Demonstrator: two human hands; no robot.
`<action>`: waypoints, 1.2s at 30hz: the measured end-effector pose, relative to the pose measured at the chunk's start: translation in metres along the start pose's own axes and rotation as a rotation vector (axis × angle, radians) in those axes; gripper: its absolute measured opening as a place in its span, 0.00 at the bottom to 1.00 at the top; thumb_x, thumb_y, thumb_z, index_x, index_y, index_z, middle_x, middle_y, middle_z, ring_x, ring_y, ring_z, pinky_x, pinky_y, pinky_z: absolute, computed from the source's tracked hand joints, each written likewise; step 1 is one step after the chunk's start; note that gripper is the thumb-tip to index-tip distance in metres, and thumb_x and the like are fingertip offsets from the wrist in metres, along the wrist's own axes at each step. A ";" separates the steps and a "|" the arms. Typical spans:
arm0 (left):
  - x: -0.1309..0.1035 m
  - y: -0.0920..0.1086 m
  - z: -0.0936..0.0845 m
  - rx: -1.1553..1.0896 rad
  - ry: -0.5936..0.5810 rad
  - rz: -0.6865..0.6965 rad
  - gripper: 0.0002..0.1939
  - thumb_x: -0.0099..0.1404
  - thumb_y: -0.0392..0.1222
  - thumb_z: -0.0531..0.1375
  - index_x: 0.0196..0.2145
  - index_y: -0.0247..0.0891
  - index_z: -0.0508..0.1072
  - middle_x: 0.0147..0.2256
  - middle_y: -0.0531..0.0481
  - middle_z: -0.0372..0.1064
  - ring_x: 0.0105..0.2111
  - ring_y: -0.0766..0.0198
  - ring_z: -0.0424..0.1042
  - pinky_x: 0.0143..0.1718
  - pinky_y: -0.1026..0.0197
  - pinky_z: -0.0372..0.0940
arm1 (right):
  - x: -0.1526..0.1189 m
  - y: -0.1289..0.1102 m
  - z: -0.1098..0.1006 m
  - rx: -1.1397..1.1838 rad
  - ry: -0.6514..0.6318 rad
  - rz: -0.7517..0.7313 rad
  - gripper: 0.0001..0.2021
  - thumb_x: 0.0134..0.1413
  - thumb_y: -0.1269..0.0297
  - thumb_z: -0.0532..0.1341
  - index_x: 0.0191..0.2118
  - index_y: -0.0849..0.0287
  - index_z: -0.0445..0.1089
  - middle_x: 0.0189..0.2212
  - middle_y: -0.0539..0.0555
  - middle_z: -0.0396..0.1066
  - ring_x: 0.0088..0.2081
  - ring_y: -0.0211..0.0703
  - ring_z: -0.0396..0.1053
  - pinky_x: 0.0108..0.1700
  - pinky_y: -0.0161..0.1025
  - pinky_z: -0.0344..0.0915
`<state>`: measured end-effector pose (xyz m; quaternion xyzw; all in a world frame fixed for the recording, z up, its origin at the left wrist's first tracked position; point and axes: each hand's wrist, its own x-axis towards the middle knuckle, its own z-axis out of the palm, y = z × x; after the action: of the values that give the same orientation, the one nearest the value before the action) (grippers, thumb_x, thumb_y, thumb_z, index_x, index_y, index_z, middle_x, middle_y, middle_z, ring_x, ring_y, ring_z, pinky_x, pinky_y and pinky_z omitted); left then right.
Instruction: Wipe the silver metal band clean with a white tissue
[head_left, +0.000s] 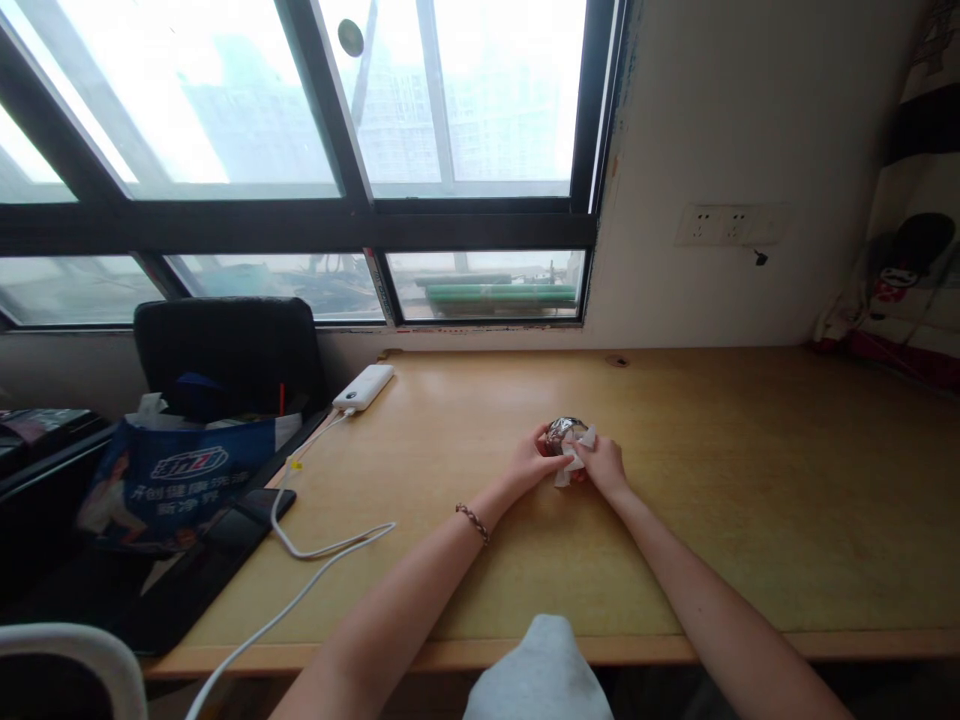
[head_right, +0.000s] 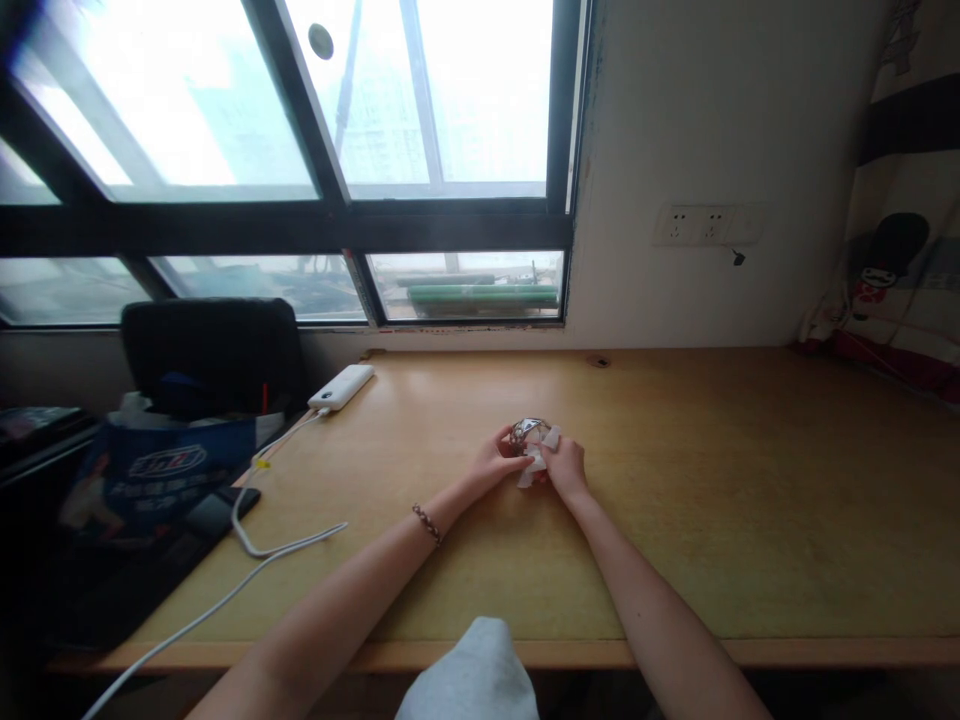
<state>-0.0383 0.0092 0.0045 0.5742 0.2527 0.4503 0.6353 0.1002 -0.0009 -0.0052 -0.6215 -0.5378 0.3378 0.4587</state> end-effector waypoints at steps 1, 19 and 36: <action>0.000 0.000 0.001 0.013 0.000 0.001 0.27 0.44 0.40 0.65 0.42 0.33 0.63 0.33 0.45 0.70 0.31 0.61 0.70 0.33 0.60 0.65 | -0.001 -0.001 -0.002 -0.105 0.051 -0.072 0.14 0.47 0.59 0.53 0.29 0.63 0.70 0.15 0.53 0.68 0.15 0.39 0.64 0.18 0.33 0.59; -0.003 0.010 -0.003 0.150 0.150 -0.079 0.20 0.47 0.50 0.61 0.35 0.32 0.70 0.26 0.47 0.70 0.25 0.64 0.68 0.25 0.65 0.62 | -0.003 -0.007 -0.001 0.135 -0.138 0.035 0.15 0.43 0.53 0.55 0.25 0.62 0.67 0.11 0.51 0.66 0.13 0.40 0.63 0.14 0.33 0.57; 0.001 0.010 -0.001 -0.002 -0.094 -0.083 0.23 0.50 0.52 0.60 0.37 0.30 0.69 0.31 0.45 0.69 0.31 0.62 0.68 0.34 0.62 0.61 | -0.005 -0.009 -0.004 0.075 0.008 0.008 0.21 0.49 0.50 0.50 0.19 0.61 0.66 0.08 0.52 0.62 0.11 0.38 0.60 0.14 0.32 0.55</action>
<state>-0.0412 0.0094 0.0136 0.5833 0.2458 0.3961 0.6652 0.0995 -0.0061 0.0040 -0.6074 -0.5204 0.3572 0.4824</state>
